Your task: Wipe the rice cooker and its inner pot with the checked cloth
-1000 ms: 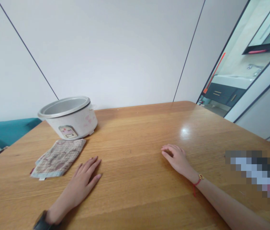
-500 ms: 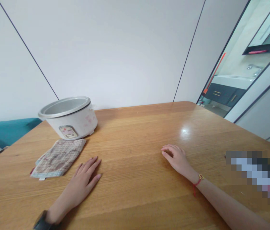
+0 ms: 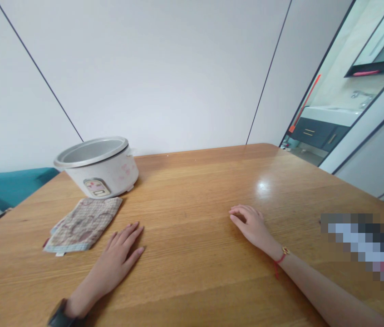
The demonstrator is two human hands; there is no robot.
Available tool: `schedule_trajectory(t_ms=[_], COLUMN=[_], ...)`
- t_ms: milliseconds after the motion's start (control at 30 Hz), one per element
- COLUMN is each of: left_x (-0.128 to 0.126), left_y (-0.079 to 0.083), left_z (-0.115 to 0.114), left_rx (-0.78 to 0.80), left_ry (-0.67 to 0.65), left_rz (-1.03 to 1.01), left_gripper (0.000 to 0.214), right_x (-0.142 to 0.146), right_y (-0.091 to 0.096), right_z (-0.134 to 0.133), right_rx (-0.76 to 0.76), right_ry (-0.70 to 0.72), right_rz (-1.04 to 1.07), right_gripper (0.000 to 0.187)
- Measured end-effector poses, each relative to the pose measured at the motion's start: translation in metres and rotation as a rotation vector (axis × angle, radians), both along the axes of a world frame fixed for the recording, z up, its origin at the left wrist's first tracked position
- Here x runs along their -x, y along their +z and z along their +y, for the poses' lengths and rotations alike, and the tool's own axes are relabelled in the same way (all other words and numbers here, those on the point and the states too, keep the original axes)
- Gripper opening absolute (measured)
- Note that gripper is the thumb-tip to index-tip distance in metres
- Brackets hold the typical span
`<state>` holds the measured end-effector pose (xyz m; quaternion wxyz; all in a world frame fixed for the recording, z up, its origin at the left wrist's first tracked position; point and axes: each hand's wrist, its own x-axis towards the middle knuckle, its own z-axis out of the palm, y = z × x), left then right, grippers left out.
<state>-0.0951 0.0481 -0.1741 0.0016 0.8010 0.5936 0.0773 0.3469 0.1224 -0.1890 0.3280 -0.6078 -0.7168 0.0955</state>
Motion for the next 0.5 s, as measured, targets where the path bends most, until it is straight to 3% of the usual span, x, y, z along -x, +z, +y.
schedule_trajectory(t_ms=[500], left_x=[0.0016], left_y=[-0.0027], left_z=[-0.0002], left_rx=[0.025], left_ry=[0.009], left_rz=[-0.003], left_gripper=[0.056], right_x=[-0.0018], right_y=[-0.0035], right_z=[0.0019], right_rx=[-0.01], right_ry=[0.009], right_rz=[-0.014], right_gripper=[0.021])
